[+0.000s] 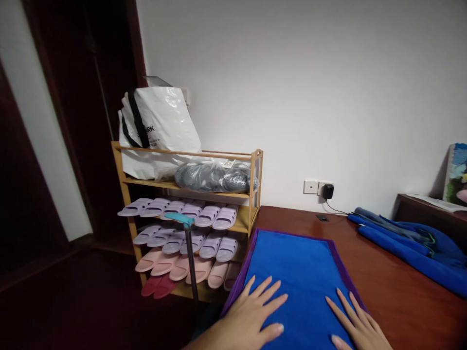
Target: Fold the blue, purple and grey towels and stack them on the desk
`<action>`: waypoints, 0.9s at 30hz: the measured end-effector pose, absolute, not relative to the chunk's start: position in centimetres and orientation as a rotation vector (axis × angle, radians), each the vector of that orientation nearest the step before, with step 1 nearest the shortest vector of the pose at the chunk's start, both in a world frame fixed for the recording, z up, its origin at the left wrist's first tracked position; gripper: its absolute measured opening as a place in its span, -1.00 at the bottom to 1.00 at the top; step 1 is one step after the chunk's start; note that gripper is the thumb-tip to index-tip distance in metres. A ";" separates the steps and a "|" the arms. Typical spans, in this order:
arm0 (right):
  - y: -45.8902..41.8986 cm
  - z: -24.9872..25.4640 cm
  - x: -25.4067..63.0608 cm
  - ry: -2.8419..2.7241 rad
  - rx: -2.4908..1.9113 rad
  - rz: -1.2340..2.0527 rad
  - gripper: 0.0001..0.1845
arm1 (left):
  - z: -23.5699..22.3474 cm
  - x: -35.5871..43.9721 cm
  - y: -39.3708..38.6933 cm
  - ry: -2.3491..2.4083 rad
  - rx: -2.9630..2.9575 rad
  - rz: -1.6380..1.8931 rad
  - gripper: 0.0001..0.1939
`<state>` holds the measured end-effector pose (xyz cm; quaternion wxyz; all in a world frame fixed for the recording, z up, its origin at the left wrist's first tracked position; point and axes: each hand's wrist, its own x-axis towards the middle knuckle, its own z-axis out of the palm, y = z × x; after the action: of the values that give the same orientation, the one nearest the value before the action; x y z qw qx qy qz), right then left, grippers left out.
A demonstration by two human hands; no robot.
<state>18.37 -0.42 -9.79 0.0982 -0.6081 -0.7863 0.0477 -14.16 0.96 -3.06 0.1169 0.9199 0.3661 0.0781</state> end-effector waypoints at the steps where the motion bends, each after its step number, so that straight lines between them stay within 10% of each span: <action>1: 0.1 -9.0 18.5 -2.342 -1.798 0.187 -0.29 | -2.7 -14.0 1.5 1.096 2.676 0.226 -0.43; 27: 11.1 -7.3 17.2 -2.350 -1.833 0.199 -0.22 | -4.7 -11.0 13.6 1.347 2.663 0.202 -0.41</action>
<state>17.24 11.07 -7.32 0.0774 -0.6118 -0.7844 0.0666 -10.97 13.60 -4.70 0.0753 0.8877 0.4492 0.0672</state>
